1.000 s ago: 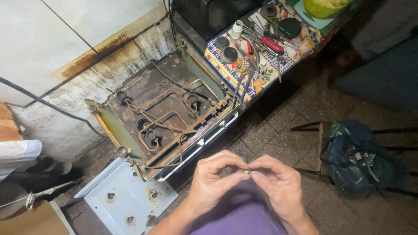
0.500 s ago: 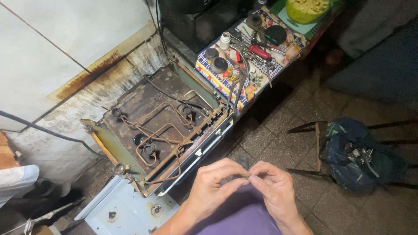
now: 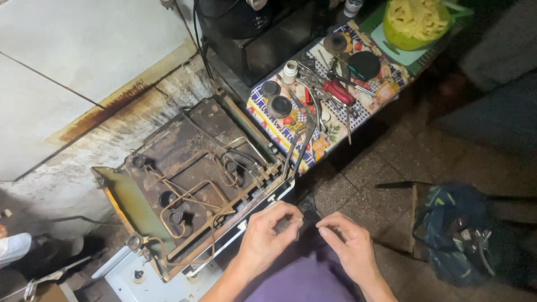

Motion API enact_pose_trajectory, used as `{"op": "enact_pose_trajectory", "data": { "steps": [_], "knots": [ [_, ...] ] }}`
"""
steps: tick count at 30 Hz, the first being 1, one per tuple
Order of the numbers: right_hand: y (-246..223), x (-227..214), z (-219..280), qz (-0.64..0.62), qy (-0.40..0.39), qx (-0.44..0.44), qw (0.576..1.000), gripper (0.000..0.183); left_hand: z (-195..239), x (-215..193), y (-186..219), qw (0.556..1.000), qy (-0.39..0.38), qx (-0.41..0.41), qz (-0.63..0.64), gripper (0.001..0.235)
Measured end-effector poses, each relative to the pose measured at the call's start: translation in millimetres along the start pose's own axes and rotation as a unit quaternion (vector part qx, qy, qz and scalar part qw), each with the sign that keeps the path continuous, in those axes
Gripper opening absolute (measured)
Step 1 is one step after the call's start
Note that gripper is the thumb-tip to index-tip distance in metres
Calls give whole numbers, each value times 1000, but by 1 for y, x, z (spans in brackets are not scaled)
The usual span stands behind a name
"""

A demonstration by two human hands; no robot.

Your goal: The person is repairing a disassembled gas stove top. They use pliers to manipulate a small metal component and a screwdriver to adjust parts of the stove's internal mechanism. The person also uses a hammer to tap a component into place.

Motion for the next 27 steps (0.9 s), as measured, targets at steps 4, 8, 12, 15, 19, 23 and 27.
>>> {"op": "enact_pose_trajectory", "data": {
  "steps": [4,8,12,15,19,23,27],
  "knots": [
    [36,-31,-69,49,-35,9,998,7,-49,36,-22,999,36,20,-27,10],
    [68,-57,-148,98,-51,29,993,11,-106,61,-64,990,98,-78,-58,4],
    [101,-54,-210,132,-104,54,984,16,-140,77,-128,970,186,-114,-107,10],
    [110,-33,-243,130,-136,21,982,22,-176,85,-152,958,238,-119,-110,9],
    [110,-19,-259,130,-181,21,975,20,-200,100,-188,947,284,-73,-135,11],
    [122,-21,-256,166,-205,69,962,19,-207,112,-214,943,282,-46,-170,12],
    [139,-32,-250,201,-218,120,948,19,-209,115,-220,945,266,-39,-183,14]
  ]
}}
Point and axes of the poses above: each hand's wrist, its own z-axis away from the middle knuckle, its own x-axis out of the palm, y = z × x, the point moved 4 cm from there along -z, towards the middle knuckle, and after that the axes turned 15 degrees about y, right-handed, at the moved point
